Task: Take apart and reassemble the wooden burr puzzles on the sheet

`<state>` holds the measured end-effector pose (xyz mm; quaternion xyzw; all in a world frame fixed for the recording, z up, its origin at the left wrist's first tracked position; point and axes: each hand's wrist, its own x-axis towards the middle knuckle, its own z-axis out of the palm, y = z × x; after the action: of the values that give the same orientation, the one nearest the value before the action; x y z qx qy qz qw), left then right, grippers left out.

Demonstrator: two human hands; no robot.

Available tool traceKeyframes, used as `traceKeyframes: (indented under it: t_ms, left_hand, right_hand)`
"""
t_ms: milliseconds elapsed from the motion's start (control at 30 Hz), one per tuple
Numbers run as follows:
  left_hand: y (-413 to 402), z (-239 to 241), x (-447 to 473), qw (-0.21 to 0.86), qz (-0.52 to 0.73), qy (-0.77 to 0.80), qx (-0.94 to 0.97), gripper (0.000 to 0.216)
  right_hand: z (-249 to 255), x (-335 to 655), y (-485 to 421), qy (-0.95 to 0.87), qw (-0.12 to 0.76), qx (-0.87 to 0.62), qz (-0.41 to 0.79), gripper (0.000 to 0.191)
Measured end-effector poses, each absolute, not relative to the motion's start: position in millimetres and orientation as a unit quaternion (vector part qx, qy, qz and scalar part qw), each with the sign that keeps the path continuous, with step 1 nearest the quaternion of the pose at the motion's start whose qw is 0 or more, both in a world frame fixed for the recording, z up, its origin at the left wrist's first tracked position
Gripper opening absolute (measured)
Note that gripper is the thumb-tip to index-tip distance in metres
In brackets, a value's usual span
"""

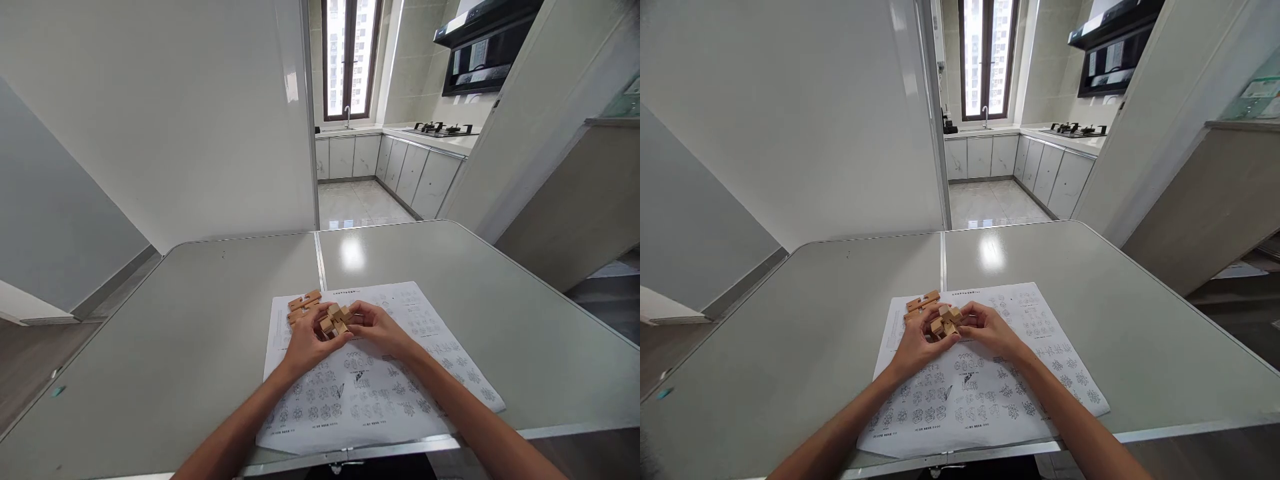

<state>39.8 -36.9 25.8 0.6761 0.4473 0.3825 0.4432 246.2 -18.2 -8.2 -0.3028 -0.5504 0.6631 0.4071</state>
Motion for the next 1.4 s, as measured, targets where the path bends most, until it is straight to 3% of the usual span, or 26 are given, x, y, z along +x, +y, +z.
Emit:
traceKeyframes:
  t_ms: [300, 500, 1400]
  left_hand:
    - [-35, 27, 39, 0.411, 0.367, 0.454, 0.700, 0.050]
    - [-37, 26, 39, 0.401, 0.356, 0.461, 0.707, 0.056]
    - [-38, 15, 36, 0.300, 0.293, 0.452, 0.787, 0.070]
  right_hand:
    - [-9, 249, -18, -0.554, 0.387, -0.319, 0.665, 0.039]
    - [-9, 251, -17, -0.559, 0.414, -0.348, 0.628, 0.048]
    - [-7, 250, -19, -0.580, 0.388, -0.383, 0.605, 0.037]
